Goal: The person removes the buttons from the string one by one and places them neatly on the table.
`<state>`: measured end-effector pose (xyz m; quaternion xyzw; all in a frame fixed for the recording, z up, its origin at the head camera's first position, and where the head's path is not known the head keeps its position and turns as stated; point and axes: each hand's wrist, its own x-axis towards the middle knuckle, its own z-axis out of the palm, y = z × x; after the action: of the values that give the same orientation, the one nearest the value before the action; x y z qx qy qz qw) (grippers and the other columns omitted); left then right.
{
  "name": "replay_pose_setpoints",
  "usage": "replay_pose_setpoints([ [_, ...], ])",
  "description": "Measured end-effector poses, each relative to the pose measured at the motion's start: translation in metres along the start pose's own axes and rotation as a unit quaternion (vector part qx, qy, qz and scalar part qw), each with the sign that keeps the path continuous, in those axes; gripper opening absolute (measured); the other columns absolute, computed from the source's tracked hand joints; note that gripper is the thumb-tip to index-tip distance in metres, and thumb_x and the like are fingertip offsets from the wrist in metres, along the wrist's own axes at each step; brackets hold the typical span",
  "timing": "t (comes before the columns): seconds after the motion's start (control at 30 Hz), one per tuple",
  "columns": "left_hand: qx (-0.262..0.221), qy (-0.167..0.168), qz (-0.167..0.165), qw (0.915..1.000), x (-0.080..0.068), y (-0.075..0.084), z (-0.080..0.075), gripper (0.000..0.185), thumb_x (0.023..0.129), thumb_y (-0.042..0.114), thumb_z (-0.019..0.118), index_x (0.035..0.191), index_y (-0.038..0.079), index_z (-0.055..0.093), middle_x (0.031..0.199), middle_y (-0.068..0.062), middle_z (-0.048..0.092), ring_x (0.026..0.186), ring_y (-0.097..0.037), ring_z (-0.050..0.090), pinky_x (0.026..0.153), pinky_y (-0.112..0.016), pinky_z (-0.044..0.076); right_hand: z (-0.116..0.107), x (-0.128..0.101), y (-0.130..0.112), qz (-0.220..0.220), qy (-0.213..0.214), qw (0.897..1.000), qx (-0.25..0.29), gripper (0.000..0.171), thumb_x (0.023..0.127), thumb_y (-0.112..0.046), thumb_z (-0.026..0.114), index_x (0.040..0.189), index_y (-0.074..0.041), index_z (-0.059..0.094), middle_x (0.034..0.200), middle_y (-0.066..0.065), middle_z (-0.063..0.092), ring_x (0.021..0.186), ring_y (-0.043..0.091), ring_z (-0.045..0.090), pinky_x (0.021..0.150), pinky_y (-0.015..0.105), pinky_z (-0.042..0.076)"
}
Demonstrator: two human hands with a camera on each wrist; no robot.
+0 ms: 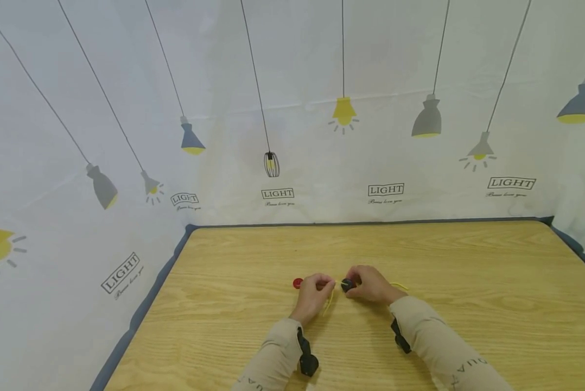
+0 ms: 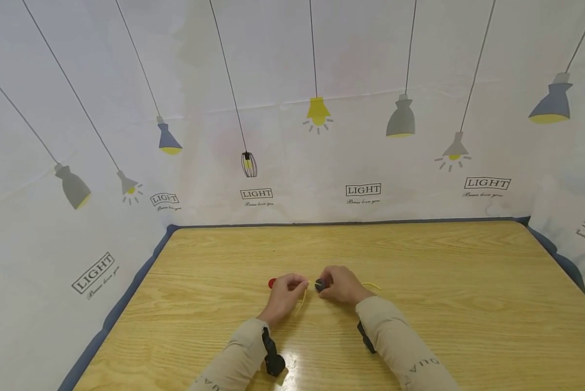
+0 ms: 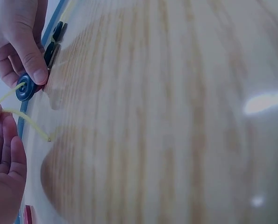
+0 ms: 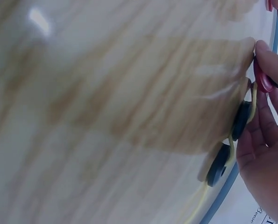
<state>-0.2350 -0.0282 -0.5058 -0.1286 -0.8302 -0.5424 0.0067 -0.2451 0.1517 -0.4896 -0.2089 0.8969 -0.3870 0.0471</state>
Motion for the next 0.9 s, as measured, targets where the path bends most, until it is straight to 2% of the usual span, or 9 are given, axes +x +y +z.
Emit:
replay_pose_setpoints([
  [0.3, 0.005, 0.002, 0.005, 1.0, -0.002, -0.0019, -0.0024, 0.012, 0.084, 0.013, 0.06, 0.083, 0.001, 0.064, 0.078, -0.003, 0.062, 0.07, -0.009, 0.055, 0.063, -0.019, 0.045, -0.0002, 0.0025, 0.0013, -0.014, -0.003, 1.0, 0.0, 0.021, 0.07, -0.007, 0.074, 0.082, -0.006, 0.056, 0.073, 0.0, 0.054, 0.067, 0.011, 0.048, 0.061, 0.027, 0.041],
  [0.43, 0.003, 0.003, -0.004, 1.0, -0.0026, -0.0023, -0.0039, 0.012, 0.084, 0.013, 0.061, 0.082, 0.001, 0.064, 0.078, -0.003, 0.061, 0.07, -0.009, 0.055, 0.064, -0.019, 0.045, -0.0007, 0.0034, 0.0017, -0.023, -0.008, 1.0, -0.004, 0.019, 0.072, -0.007, 0.072, 0.084, -0.007, 0.058, 0.072, 0.0, 0.055, 0.066, 0.011, 0.048, 0.061, 0.028, 0.041],
  [0.7, 0.01, 0.009, -0.008, 0.9999, -0.0022, -0.0018, -0.0072, 0.013, 0.085, 0.013, 0.06, 0.083, 0.001, 0.065, 0.079, -0.003, 0.061, 0.071, -0.009, 0.055, 0.064, -0.02, 0.045, -0.0014, 0.0037, 0.0034, -0.029, -0.011, 0.999, -0.018, 0.015, 0.073, -0.008, 0.071, 0.086, -0.008, 0.064, 0.081, 0.0, 0.06, 0.073, 0.011, 0.052, 0.066, 0.03, 0.044],
  [0.9, 0.012, 0.011, -0.013, 0.9998, -0.0033, -0.0063, -0.0086, 0.013, 0.084, 0.014, 0.06, 0.083, 0.002, 0.064, 0.078, -0.002, 0.061, 0.07, -0.008, 0.054, 0.064, -0.02, 0.045, 0.0004, 0.0039, 0.003, -0.043, -0.019, 0.999, -0.015, 0.01, 0.073, -0.008, 0.071, 0.08, -0.009, 0.063, 0.075, -0.003, 0.058, 0.067, 0.008, 0.048, 0.062, 0.025, 0.041],
])
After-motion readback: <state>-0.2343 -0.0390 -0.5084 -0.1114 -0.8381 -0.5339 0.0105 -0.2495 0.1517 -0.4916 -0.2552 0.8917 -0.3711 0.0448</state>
